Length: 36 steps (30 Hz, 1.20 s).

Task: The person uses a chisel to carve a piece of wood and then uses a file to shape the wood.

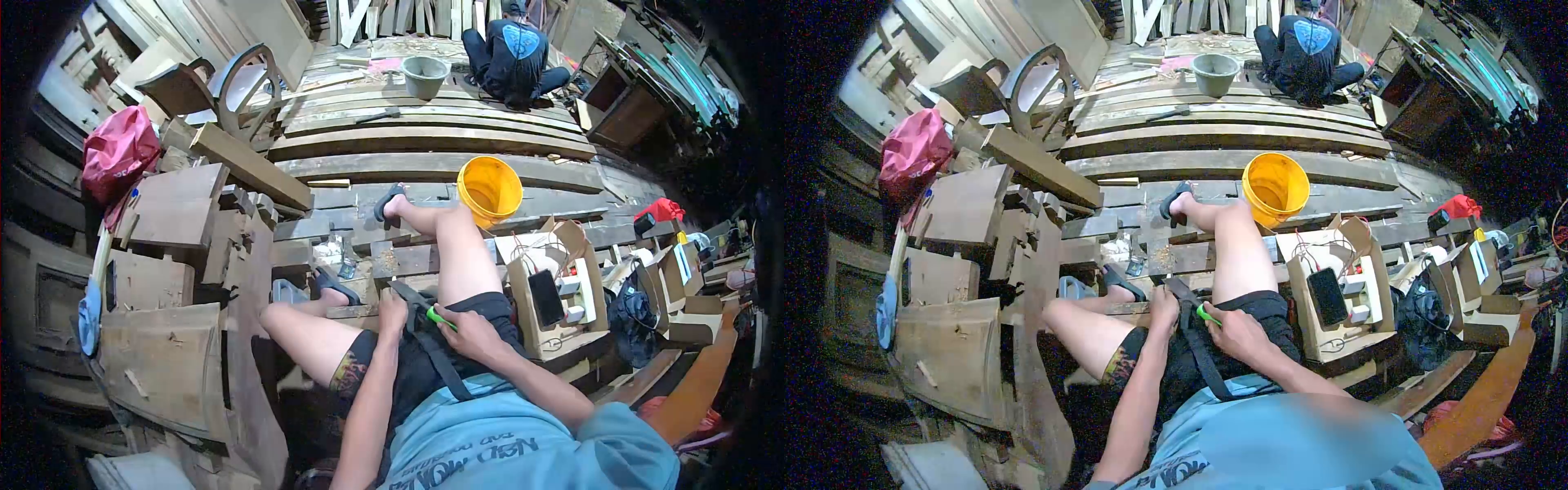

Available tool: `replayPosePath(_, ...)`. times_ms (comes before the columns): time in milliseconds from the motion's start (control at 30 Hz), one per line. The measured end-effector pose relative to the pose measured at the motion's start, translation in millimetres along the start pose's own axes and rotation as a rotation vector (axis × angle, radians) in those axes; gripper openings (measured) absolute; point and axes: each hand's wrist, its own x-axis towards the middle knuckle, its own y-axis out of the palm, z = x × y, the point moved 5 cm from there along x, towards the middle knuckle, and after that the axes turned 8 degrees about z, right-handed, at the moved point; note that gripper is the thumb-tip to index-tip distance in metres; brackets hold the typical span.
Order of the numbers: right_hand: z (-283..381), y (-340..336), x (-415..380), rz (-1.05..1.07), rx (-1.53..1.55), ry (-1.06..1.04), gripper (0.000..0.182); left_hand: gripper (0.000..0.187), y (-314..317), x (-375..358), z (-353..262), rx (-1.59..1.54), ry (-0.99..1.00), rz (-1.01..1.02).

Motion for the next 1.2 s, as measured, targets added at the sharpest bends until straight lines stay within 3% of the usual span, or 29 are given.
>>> replayPosePath(67,0,1,-2,0.034,0.01,0.006,0.038,0.032,11,13,22,-0.063,-0.018,0.025)
replayPosePath(300,1,-1,0,0.027,0.035,0.034,0.036,0.029,-4,-4,-11,-0.033,-0.022,0.066)
replayPosePath(533,-1,3,-5,-0.006,0.0,0.0,0.037,0.027,8,4,10,-0.105,-0.021,0.096)
replayPosePath(667,8,-1,-4,-0.002,-0.038,-0.015,0.037,0.026,4,15,17,-0.034,-0.016,-0.029)
replayPosePath(767,3,4,-4,-0.008,0.002,-0.023,0.037,0.028,12,18,30,-0.051,-0.08,0.072)
replayPosePath(900,1,2,-4,-0.024,-0.014,-0.03,0.036,0.03,10,24,29,-0.055,-0.096,0.058)
replayPosePath(1000,-2,9,1,-0.021,-0.026,-0.03,0.037,0.025,25,31,52,-0.243,-0.158,0.172)
replayPosePath(1067,2,3,-2,-0.017,-0.044,-0.006,0.037,0.025,27,30,47,-0.263,-0.107,0.14)
replayPosePath(1133,7,0,-6,-0.011,-0.092,-0.028,0.038,0.025,19,27,41,-0.237,0.044,-0.041)
replayPosePath(1200,5,6,-6,0.033,-0.088,0.026,0.038,0.032,28,27,48,-0.336,-0.078,0.226)
